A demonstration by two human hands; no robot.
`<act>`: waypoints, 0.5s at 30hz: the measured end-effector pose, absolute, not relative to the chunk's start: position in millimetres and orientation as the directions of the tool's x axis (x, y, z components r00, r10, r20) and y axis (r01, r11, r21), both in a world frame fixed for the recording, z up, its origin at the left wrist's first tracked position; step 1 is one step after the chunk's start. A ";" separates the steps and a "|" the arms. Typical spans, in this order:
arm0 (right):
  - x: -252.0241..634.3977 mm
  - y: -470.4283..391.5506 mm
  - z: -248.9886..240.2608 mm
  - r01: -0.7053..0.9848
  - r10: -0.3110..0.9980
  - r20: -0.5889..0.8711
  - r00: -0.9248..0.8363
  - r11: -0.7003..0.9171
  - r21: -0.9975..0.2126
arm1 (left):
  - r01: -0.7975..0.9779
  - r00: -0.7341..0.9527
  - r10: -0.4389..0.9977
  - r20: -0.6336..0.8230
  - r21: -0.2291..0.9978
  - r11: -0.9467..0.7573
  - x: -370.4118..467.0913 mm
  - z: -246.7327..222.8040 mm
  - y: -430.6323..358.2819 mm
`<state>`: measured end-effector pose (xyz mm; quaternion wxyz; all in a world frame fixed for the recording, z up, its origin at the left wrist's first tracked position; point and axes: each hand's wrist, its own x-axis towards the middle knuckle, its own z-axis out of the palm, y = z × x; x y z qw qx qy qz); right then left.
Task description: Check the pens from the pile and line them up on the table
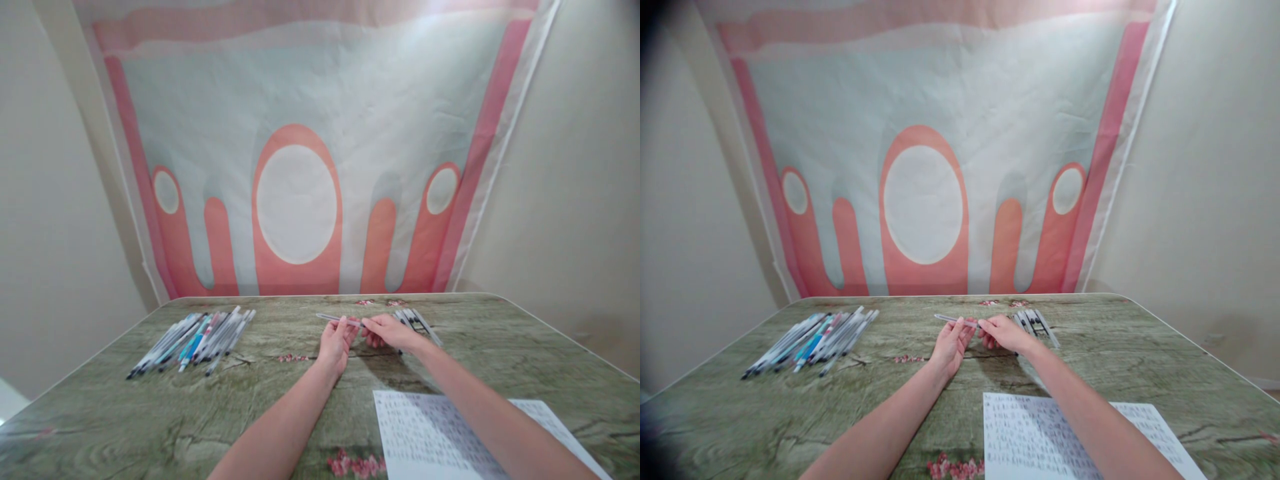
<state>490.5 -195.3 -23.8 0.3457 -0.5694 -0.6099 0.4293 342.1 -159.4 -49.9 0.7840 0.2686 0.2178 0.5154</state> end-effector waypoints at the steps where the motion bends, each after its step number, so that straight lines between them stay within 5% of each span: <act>1: 490.5 -195.0 -24.2 0.408 0.993 -0.045 -0.109 0.003 -0.913 | -0.691 0.377 0.924 -0.065 0.644 0.327 342.1 -49.7 -159.5; 4: 491.1 -194.4 -25.4 0.440 0.997 0.041 -0.060 0.063 -0.896 | -0.692 0.381 0.923 -0.061 0.643 0.328 341.9 -49.2 -159.9; 10: 492.3 -193.4 -27.1 0.404 0.994 -0.093 -0.059 -0.061 -0.913 | -0.689 0.377 0.924 -0.069 0.645 0.330 341.7 -49.7 -159.6; 15: 493.3 -194.0 -24.9 0.401 0.999 -0.009 -0.036 0.006 -0.916 | -0.689 0.381 0.923 -0.055 0.649 0.323 342.3 -51.6 -158.9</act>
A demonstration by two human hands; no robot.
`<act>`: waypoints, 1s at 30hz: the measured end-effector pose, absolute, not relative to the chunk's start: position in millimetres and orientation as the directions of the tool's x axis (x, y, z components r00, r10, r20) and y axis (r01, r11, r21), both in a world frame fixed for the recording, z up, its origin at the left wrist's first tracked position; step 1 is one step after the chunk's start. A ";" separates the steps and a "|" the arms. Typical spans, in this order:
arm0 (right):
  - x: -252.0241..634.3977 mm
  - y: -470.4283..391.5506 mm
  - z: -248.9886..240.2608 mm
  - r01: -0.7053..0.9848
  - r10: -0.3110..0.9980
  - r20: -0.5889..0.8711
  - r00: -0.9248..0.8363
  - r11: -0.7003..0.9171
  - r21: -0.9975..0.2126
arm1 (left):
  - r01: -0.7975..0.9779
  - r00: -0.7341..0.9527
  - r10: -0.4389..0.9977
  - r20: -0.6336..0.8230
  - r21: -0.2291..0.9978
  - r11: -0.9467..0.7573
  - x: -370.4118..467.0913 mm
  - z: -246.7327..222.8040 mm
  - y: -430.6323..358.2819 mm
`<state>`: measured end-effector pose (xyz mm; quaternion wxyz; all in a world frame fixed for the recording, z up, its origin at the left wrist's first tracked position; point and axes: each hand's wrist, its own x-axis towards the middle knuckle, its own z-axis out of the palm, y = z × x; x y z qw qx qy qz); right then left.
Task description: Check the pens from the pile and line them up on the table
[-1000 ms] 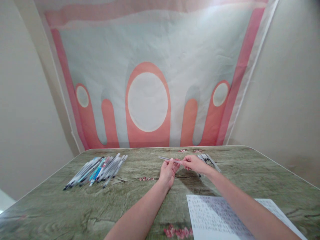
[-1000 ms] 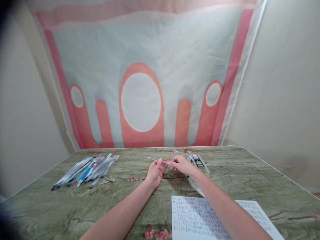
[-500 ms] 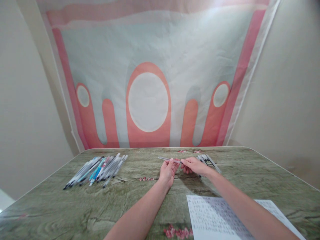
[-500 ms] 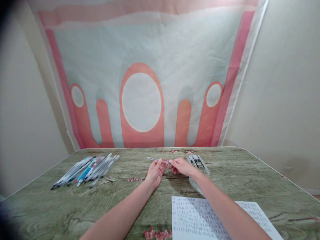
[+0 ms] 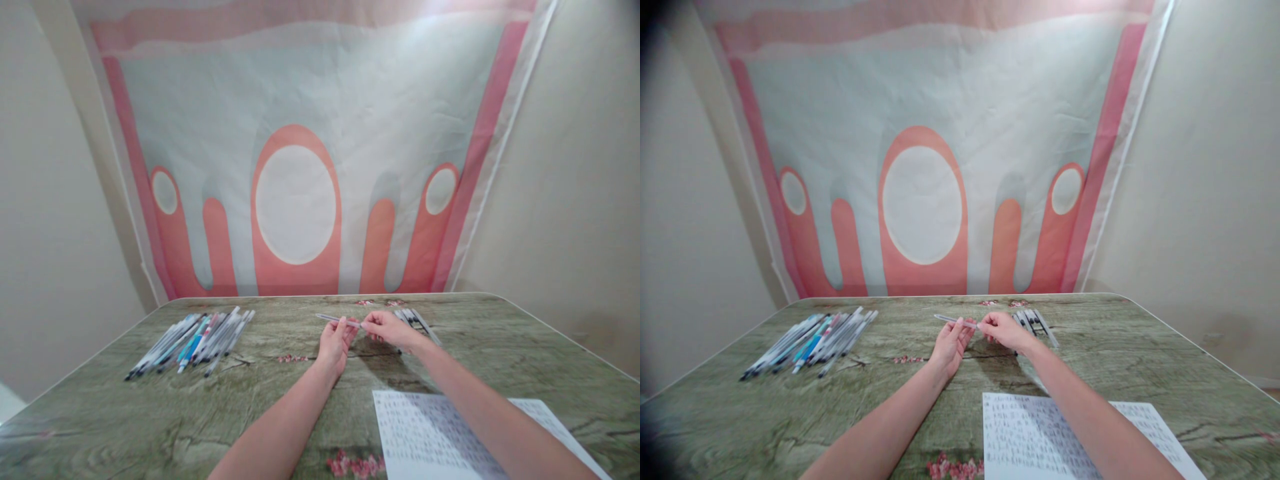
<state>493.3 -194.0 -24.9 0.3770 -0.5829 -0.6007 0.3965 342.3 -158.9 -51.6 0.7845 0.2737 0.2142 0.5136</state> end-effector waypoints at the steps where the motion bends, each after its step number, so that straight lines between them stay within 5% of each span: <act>1: 493.5 -194.2 -24.4 0.396 0.999 -0.016 -0.029 -0.003 -0.918 | -0.689 0.380 0.924 -0.053 0.651 0.320 342.4 -52.0 -158.7; 6: 491.5 -194.7 -24.7 0.385 0.990 -0.115 -0.083 -0.075 -0.920 | -0.687 0.384 0.922 -0.046 0.653 0.318 342.7 -52.4 -158.4; 12: 489.9 -196.1 -23.2 0.446 0.999 -0.004 -0.045 0.016 -0.895 | -0.690 0.389 0.920 -0.045 0.647 0.323 342.6 -50.7 -159.7; 18: 488.8 -196.2 -22.6 0.418 0.992 -0.102 -0.078 -0.061 -0.907 | -0.687 0.383 0.922 -0.066 0.647 0.332 342.6 -50.0 -160.0; 25: 493.0 -195.2 -25.2 0.493 0.998 0.056 -0.016 0.057 -0.868 | -0.692 0.387 0.920 -0.058 0.642 0.331 342.5 -49.3 -160.4; 30: 495.0 -195.1 -24.1 0.476 0.998 0.011 -0.056 0.037 -0.879 | -0.690 0.380 0.922 -0.077 0.640 0.338 342.0 -49.7 -159.5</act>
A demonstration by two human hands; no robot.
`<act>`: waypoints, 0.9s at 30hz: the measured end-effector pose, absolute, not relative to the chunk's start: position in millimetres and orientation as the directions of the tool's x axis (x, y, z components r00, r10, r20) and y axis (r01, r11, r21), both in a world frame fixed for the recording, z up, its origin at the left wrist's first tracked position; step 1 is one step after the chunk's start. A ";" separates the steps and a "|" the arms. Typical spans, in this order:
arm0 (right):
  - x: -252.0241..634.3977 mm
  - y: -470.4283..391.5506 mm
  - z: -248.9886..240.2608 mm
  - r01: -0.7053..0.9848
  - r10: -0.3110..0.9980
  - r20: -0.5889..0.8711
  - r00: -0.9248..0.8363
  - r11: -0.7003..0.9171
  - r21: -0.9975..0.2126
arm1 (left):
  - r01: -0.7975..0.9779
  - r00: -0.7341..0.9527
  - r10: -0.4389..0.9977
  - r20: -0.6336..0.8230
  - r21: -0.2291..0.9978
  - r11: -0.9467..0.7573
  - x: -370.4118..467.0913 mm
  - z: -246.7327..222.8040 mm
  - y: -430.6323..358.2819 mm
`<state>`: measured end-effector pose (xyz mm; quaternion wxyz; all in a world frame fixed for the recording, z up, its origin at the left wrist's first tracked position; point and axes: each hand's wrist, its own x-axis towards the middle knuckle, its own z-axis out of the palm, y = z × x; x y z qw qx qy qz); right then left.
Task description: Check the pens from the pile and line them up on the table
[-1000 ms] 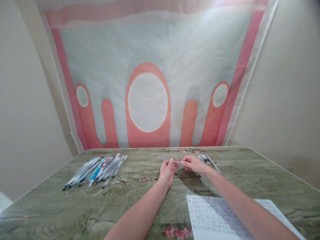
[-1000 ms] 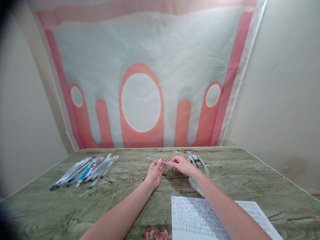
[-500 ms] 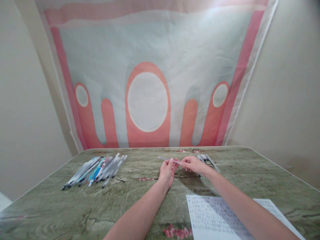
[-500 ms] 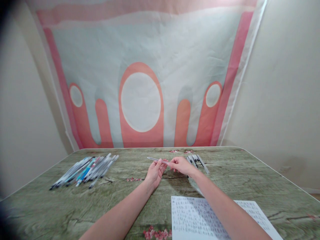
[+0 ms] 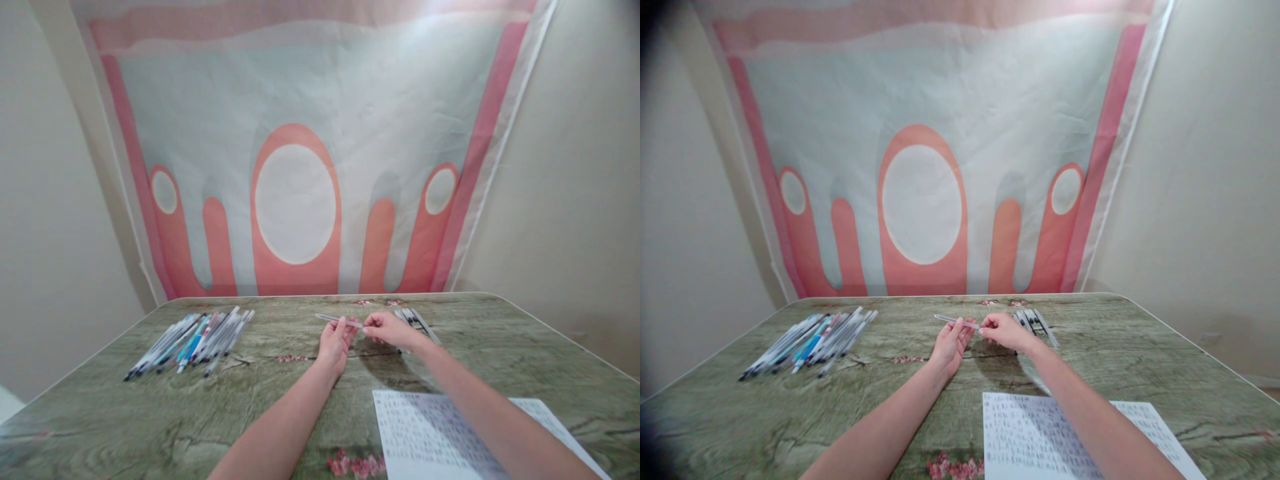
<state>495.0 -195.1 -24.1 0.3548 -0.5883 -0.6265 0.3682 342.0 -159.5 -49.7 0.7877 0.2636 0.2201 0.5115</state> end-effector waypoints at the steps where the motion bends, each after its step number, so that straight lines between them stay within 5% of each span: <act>1: 495.5 -195.1 -22.9 0.477 0.998 -0.002 -0.063 0.028 -0.879 | -0.690 0.379 0.922 -0.077 0.640 0.337 342.0 -50.2 -159.3; 7: 513.0 -192.9 -17.1 0.587 0.992 0.113 0.064 0.054 -0.808 | -0.697 0.386 0.921 -0.054 0.637 0.329 343.2 -53.7 -156.8; 13: 531.9 -194.3 -23.4 0.892 0.905 0.372 0.207 -0.018 -0.452 | -0.697 0.390 0.918 -0.072 0.629 0.345 344.0 -53.1 -156.7; 18: 531.0 -194.8 -32.9 0.967 0.915 0.366 0.172 -0.085 -0.240 | -0.692 0.395 0.917 -0.065 0.635 0.343 343.8 -52.6 -157.8; 27: 531.8 -192.5 -38.2 0.974 0.947 0.272 0.168 -0.118 -0.192 | -0.682 0.395 0.915 -0.079 0.643 0.349 344.5 -51.8 -157.2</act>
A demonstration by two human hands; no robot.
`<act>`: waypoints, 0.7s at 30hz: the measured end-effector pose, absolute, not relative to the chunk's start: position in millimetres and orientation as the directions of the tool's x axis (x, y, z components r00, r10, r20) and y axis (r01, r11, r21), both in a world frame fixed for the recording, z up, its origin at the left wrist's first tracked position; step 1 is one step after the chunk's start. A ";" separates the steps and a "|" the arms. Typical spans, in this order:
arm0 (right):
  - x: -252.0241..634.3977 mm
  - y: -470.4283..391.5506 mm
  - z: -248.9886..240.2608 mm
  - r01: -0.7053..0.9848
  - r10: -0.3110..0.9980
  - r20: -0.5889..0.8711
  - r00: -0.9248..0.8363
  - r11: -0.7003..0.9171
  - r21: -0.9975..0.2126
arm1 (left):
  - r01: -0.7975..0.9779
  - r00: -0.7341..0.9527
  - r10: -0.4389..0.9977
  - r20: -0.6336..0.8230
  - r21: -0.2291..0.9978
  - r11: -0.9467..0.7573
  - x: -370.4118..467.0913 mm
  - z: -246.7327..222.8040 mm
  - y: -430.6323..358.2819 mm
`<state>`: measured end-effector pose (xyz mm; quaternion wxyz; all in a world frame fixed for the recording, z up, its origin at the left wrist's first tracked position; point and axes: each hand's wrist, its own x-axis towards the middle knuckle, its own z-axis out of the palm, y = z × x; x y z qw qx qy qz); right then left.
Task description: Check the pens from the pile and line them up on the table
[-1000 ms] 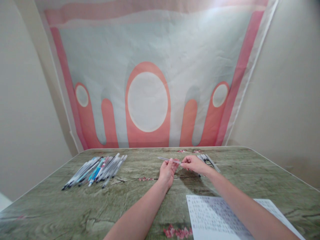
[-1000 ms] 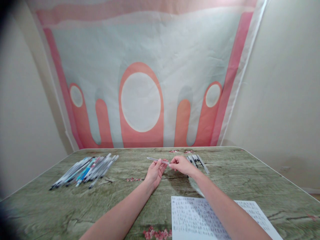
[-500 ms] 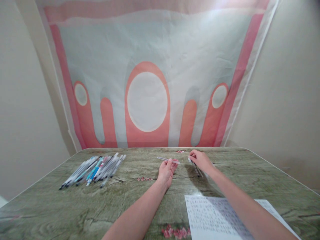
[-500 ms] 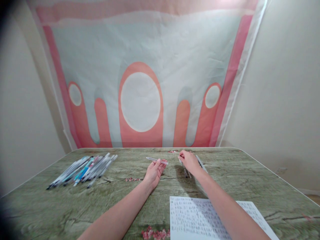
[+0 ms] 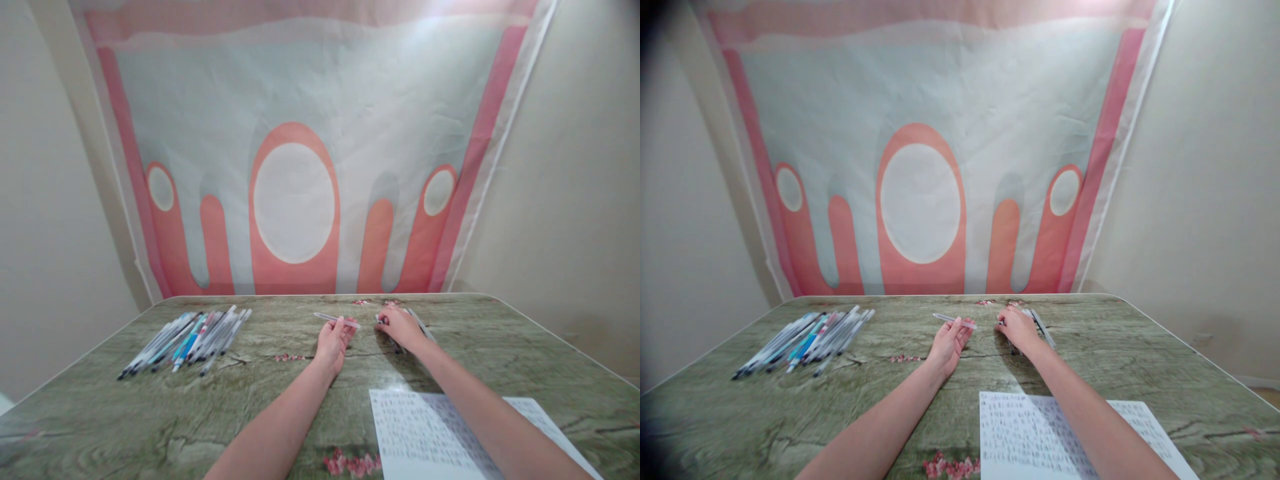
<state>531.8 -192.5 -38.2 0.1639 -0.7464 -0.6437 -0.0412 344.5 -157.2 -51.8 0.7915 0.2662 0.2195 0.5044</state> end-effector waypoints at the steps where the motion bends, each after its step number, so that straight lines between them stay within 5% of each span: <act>1: 531.7 -192.2 -38.6 0.975 0.947 0.271 0.173 -0.125 -0.185 | -0.679 0.395 0.915 -0.082 0.645 0.350 344.5 -52.0 -157.0; 21: 527.9 -193.3 -35.3 0.984 0.971 0.203 0.128 -0.099 -0.145 | -0.669 0.400 0.913 -0.084 0.653 0.354 344.4 -52.4 -156.7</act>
